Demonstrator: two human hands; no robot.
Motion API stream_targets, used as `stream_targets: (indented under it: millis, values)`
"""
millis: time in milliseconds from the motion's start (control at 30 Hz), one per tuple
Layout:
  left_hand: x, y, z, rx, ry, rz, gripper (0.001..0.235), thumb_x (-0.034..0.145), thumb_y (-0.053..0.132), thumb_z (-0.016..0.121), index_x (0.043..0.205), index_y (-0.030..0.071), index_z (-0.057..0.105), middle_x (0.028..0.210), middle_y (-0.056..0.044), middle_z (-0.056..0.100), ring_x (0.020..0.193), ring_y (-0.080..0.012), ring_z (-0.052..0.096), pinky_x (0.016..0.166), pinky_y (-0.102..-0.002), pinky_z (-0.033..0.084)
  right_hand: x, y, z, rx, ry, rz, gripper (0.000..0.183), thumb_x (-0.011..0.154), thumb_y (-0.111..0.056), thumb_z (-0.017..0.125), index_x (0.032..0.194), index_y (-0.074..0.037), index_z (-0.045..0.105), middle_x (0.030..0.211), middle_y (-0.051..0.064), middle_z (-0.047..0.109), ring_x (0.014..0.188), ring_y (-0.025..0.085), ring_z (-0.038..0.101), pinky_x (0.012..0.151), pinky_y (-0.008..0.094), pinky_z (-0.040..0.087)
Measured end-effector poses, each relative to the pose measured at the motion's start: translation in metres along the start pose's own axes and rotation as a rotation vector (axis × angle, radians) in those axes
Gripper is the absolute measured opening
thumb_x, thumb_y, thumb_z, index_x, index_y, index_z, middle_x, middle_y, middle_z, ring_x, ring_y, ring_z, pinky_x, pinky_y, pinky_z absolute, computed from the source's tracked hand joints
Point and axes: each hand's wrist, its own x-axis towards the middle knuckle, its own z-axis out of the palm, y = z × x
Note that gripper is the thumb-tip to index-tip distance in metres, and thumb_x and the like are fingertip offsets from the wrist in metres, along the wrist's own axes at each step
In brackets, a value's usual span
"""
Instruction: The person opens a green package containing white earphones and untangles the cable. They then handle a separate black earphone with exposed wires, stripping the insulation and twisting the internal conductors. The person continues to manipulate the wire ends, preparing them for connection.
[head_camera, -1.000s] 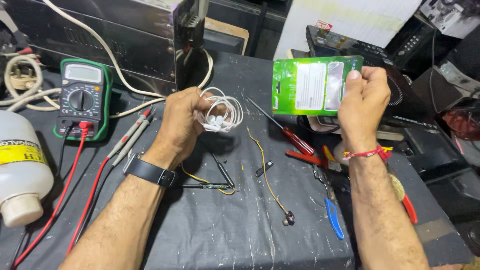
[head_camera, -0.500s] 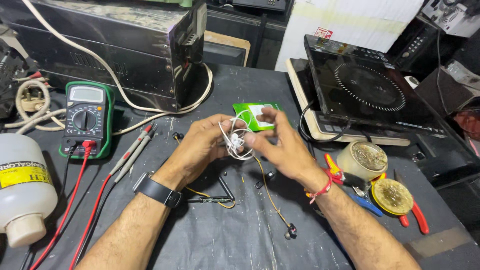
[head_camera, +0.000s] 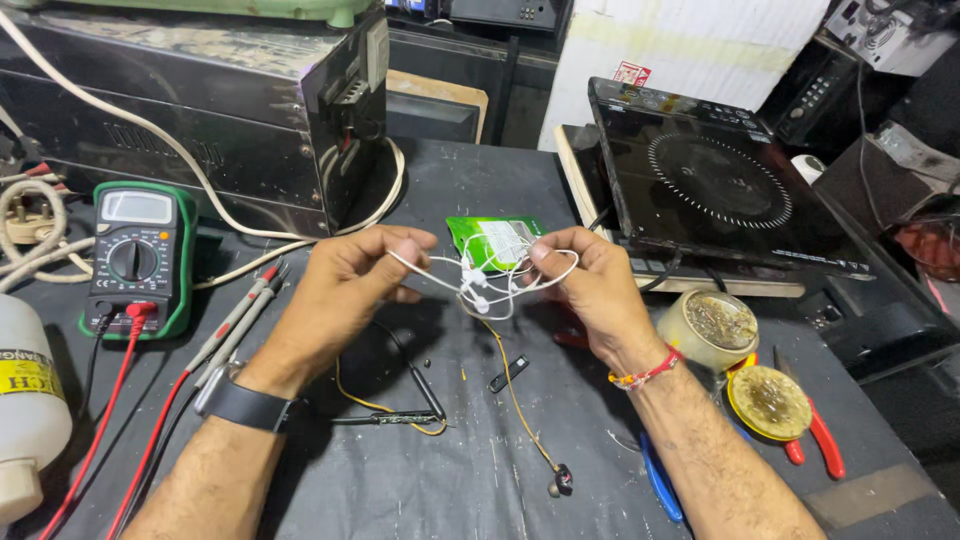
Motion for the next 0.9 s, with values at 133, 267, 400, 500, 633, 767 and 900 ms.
stream_targets:
  millis: [133,267,400,500,633,767,900]
  values:
    - [-0.001,-0.001,-0.011,-0.286,-0.014,-0.11,0.061,0.103,0.052,0.053,0.096,-0.008,0.064,0.098,-0.014,0.075,0.085,-0.02,0.073,0.077,-0.033,0.06,0.012,-0.003,-0.02,-0.142,0.047,-0.008,0.02,0.096,-0.014,0.071,0.109,0.0,0.064,0.08,0.003,0.067,0.066,0.01,0.063,0.058,0.025,0.051]
    - [0.004,-0.011,0.001,-0.166,0.138,-0.221,0.084,0.102,0.065,0.046,0.09,-0.016,0.064,0.093,-0.021,0.075,0.08,-0.0283,0.072,0.07,-0.041,0.057,0.009,-0.013,-0.019,-0.181,0.088,-0.101,0.023,0.096,-0.017,0.066,0.113,-0.003,0.063,0.09,0.002,0.068,0.075,0.01,0.065,0.063,0.026,0.053]
    - [0.003,-0.012,0.016,-0.207,0.03,-0.243,0.09,0.091,0.073,0.038,0.122,-0.007,0.066,0.12,-0.021,0.073,0.109,-0.0301,0.071,0.092,-0.042,0.056,-0.022,-0.019,0.018,-0.348,-0.079,-0.196,0.027,0.099,-0.023,0.064,0.117,-0.003,0.068,0.103,0.001,0.07,0.086,0.005,0.065,0.072,0.022,0.056]
    - [-0.003,-0.008,0.025,-0.27,-0.098,-0.086,0.098,0.09,0.076,0.041,0.146,-0.003,0.047,0.146,-0.023,0.057,0.137,-0.0292,0.055,0.109,-0.042,0.046,-0.045,-0.02,0.048,-0.553,-0.257,-0.409,0.037,0.086,-0.019,0.08,0.118,-0.003,0.067,0.101,0.002,0.068,0.08,0.008,0.065,0.065,0.025,0.054]
    - [-0.011,-0.004,0.038,-0.107,-0.174,0.04,0.103,0.092,0.076,0.045,0.156,-0.004,0.031,0.156,-0.024,0.045,0.148,-0.0305,0.043,0.119,-0.044,0.036,-0.055,-0.018,0.07,-0.598,-0.277,-0.594,0.051,0.076,-0.02,0.086,0.12,-0.004,0.066,0.106,0.003,0.066,0.071,0.008,0.06,0.057,0.025,0.049]
    - [-0.014,-0.007,0.045,-0.053,-0.233,0.045,0.1,0.095,0.072,0.048,0.158,-0.002,0.024,0.157,-0.021,0.043,0.147,-0.0268,0.042,0.116,-0.041,0.038,-0.046,-0.009,0.062,-0.603,-0.334,-0.569,0.031,0.088,-0.017,0.082,0.115,-0.006,0.07,0.096,0.002,0.069,0.072,0.009,0.062,0.061,0.027,0.05]
    - [-0.003,-0.011,0.04,-0.225,-0.026,-0.153,0.088,0.091,0.068,0.046,0.141,-0.004,0.05,0.127,-0.018,0.063,0.108,-0.0238,0.065,0.074,-0.038,0.058,-0.036,0.0,0.044,-0.29,-0.299,-0.19,0.022,0.1,-0.021,0.067,0.112,-0.003,0.059,0.087,0.003,0.068,0.074,0.009,0.064,0.063,0.026,0.052]
